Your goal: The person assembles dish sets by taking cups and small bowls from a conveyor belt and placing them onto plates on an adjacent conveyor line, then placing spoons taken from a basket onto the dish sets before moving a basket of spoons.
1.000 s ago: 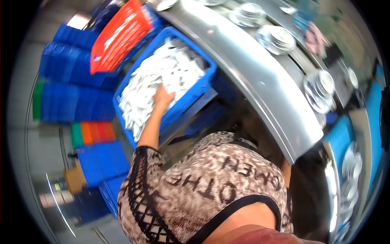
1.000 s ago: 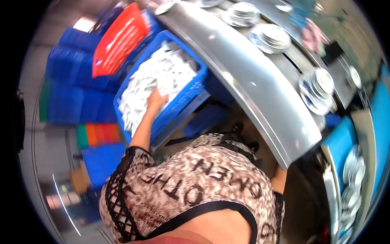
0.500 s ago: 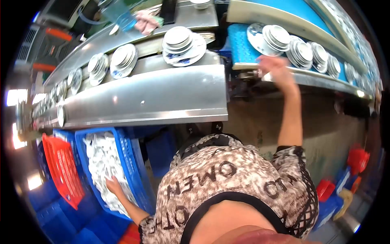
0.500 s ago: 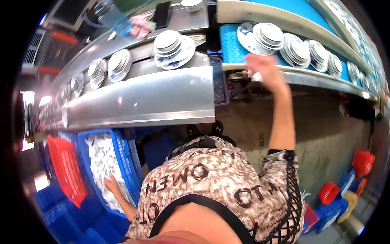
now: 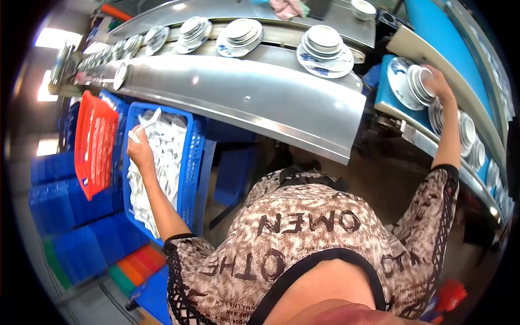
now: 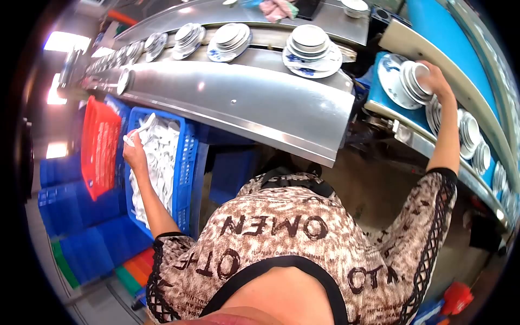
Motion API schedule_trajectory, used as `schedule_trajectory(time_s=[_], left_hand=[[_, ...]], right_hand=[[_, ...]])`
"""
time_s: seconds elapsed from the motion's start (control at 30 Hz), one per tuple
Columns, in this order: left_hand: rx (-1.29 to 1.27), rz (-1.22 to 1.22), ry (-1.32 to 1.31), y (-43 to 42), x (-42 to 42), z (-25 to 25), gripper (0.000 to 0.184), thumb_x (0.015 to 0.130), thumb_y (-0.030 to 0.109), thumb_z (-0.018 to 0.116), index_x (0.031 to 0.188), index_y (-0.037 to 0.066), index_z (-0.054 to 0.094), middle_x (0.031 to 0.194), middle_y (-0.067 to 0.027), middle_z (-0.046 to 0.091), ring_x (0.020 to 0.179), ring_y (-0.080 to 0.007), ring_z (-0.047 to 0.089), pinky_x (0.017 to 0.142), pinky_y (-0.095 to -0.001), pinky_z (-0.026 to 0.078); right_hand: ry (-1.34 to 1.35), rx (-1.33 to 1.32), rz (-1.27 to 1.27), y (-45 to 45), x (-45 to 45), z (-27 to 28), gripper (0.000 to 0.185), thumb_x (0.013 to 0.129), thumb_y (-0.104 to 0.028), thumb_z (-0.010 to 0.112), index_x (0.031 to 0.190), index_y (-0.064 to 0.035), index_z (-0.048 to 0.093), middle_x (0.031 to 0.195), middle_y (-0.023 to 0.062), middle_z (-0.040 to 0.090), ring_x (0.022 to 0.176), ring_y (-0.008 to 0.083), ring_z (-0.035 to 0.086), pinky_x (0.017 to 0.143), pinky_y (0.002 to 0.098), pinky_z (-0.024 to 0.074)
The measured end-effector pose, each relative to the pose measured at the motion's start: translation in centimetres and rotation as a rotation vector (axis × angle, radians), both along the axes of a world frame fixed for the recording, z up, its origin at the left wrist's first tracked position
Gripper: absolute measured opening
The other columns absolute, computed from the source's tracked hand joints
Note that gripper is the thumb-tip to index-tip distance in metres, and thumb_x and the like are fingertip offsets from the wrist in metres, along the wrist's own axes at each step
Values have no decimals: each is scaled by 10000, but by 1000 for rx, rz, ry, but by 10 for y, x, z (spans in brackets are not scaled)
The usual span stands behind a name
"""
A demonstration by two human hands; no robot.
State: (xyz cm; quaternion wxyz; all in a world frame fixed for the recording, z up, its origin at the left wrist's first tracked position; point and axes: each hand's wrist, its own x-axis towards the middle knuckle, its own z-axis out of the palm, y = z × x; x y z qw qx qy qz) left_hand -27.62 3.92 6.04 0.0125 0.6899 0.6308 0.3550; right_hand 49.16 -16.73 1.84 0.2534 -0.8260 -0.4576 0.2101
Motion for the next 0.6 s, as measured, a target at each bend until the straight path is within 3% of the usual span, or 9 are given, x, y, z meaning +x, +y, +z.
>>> schedule_trajectory(time_s=[0.13,0.17,0.2,0.27,0.33,0.4,0.53,0.6], left_hand=[[274,-291,308,25,79,4,110,810,76,556,897,16,531,828,-150,542,774,-339,538,641,-383,440],[251,-359,381,34,93,3,127,788,65,578,897,14,536,838,-149,554,799,-330,542,667,-387,441],[307,-470,449,40,109,5,129,779,59,583,891,9,541,852,-155,559,816,-327,543,691,-392,444],[394,-582,546,52,142,-3,86,796,55,564,865,5,553,852,-156,564,810,-326,542,709,-396,448],[383,-671,567,70,162,-23,90,799,68,567,865,8,555,853,-143,567,803,-311,547,694,-390,450],[464,-801,497,100,167,-63,106,780,63,586,868,11,555,872,-139,570,794,-307,555,681,-385,456],[377,-734,289,117,158,-84,118,771,48,591,878,10,561,905,-149,583,795,-309,573,662,-374,479],[366,-703,215,122,153,-93,112,782,54,582,883,8,568,891,-144,590,794,-306,574,679,-369,478]], right_hand=[[344,350,8,1,-14,-6,444,676,-50,559,1120,-65,547,876,25,578,778,118,538,708,245,440],[134,467,43,4,-21,-7,416,696,-46,547,1112,-59,551,859,23,588,762,116,546,690,249,454],[127,403,-89,6,-35,7,392,707,-67,564,1099,-51,559,843,26,597,743,116,555,672,256,463],[29,527,-285,16,-75,29,365,694,-77,606,1058,-72,589,837,29,604,755,106,555,679,270,464],[252,557,-194,23,-99,38,310,678,-80,610,986,-47,604,863,44,603,787,112,539,705,261,442],[433,566,-252,42,-135,33,335,683,-51,612,1013,-22,565,864,31,588,798,117,533,718,255,435],[651,380,-221,79,-235,13,346,691,27,538,1036,11,538,894,67,604,828,121,570,745,258,463],[359,287,-113,85,-258,-3,413,658,33,523,1068,-15,524,879,125,611,836,154,576,741,288,461]])
